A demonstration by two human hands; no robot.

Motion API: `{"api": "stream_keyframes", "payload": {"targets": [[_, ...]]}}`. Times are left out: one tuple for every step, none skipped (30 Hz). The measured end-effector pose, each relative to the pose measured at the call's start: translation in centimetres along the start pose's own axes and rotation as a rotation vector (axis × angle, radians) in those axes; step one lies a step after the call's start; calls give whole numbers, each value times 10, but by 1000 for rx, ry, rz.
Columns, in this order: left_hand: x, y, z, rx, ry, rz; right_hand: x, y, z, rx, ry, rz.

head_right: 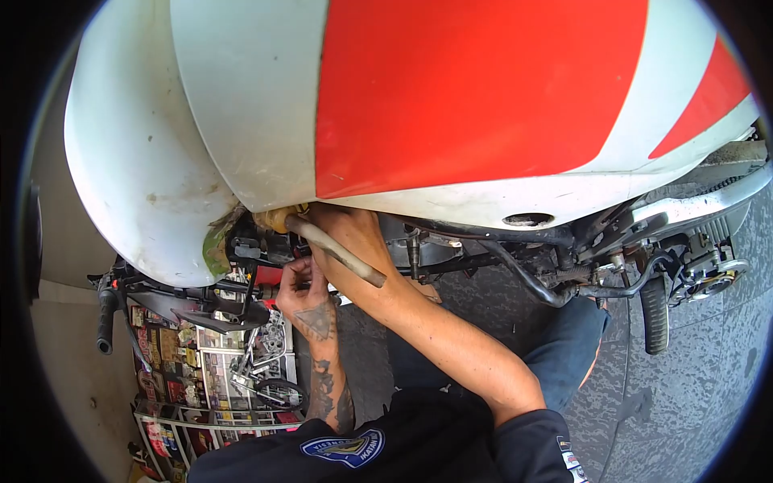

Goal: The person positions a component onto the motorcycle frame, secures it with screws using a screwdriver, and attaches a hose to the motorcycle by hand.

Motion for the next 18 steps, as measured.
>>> {"api": "stream_keyframes", "payload": {"targets": [[-1,4,-4,4,-27,-55,0,-1,-1,13,-10,3],[0,2,-2,3,-25,-52,0,-2,0,11,-12,4],[0,5,-2,5,-112,-130,0,-1,3,-22,18,-5],[2,10,-5,9,-200,-208,1,0,6,-53,48,-16],[1,10,-4,8,-199,-207,1,-1,6,-54,47,-16],[2,18,-10,217,-296,-277,1,-3,4,-46,18,-6],[5,27,-12,428,-390,-345,0,-4,1,-37,-13,5],[4,27,-10,428,-388,-345,1,-4,1,-37,-15,8],[4,26,-10,434,-419,-351,1,-4,3,-54,9,11],[4,26,-11,440,-451,-357,1,-3,5,-72,32,13],[5,28,-11,442,-451,-357,0,-3,5,-70,31,13],[5,27,-10,476,-431,-321,0,-3,6,-81,37,13],[6,26,-10,506,-413,-286,1,-3,6,-93,47,13],[8,29,-10,507,-415,-288,0,-3,7,-90,48,12],[7,26,-9,470,-364,-234,0,-3,6,-91,53,6],[6,21,-8,433,-313,-177,0,-2,6,-93,57,-2],[6,22,-9,436,-313,-176,-1,-1,6,-91,55,-3],[5,15,-5,270,-223,-125,-1,-1,2,-56,17,10]]}}
Point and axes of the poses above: each hand's wrist, its own x-axis away from the middle knuckle, its own y-axis out of the palm, z = x × y, the point moved 9 cm from there along -x, towards the middle knuckle, and after that the axes turned 7 degrees about -x, right-handed, at the moved point
